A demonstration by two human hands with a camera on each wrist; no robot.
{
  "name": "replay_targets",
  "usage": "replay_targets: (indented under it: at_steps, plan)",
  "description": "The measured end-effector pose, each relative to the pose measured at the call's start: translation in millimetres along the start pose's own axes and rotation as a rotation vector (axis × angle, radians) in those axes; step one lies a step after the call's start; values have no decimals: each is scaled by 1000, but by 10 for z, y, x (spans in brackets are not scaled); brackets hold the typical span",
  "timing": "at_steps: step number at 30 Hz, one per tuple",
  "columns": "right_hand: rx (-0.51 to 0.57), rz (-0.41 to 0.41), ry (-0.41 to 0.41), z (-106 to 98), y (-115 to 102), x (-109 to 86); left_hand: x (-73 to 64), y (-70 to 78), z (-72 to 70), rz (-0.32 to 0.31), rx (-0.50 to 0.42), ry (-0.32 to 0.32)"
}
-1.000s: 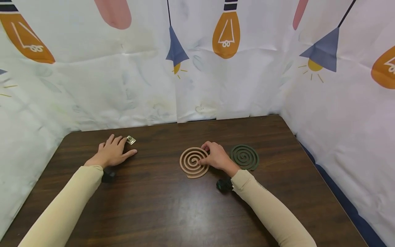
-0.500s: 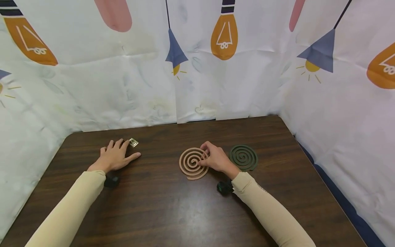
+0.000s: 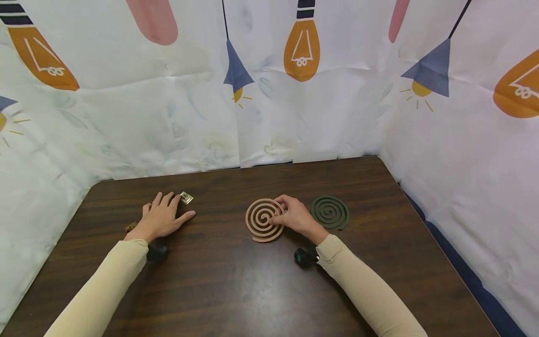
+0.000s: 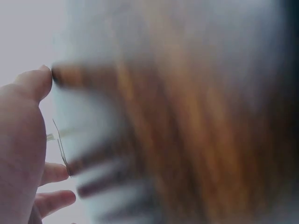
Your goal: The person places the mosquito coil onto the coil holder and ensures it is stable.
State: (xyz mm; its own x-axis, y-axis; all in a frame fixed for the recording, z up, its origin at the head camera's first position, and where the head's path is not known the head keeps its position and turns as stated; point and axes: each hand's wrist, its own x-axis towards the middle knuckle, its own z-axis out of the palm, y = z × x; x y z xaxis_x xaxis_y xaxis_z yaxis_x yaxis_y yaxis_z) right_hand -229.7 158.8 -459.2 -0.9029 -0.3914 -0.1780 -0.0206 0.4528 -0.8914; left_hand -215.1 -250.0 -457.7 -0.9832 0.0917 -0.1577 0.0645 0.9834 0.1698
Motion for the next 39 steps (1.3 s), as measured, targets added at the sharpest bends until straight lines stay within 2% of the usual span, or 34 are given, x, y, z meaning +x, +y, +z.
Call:
replay_targets:
  at_steps: [11,20,31,39]
  plan:
    - [215,48,-5,45,3,5,-66,162,53,5,-10,24]
    - [181,43,16,34,17,-13,-98,312,107,0,-34,10]
    - [249,34,48,46,25,-5,-203,525,152,24,-51,26]
    - [356,56,65,65,-9,-25,-290,696,191,40,-39,45]
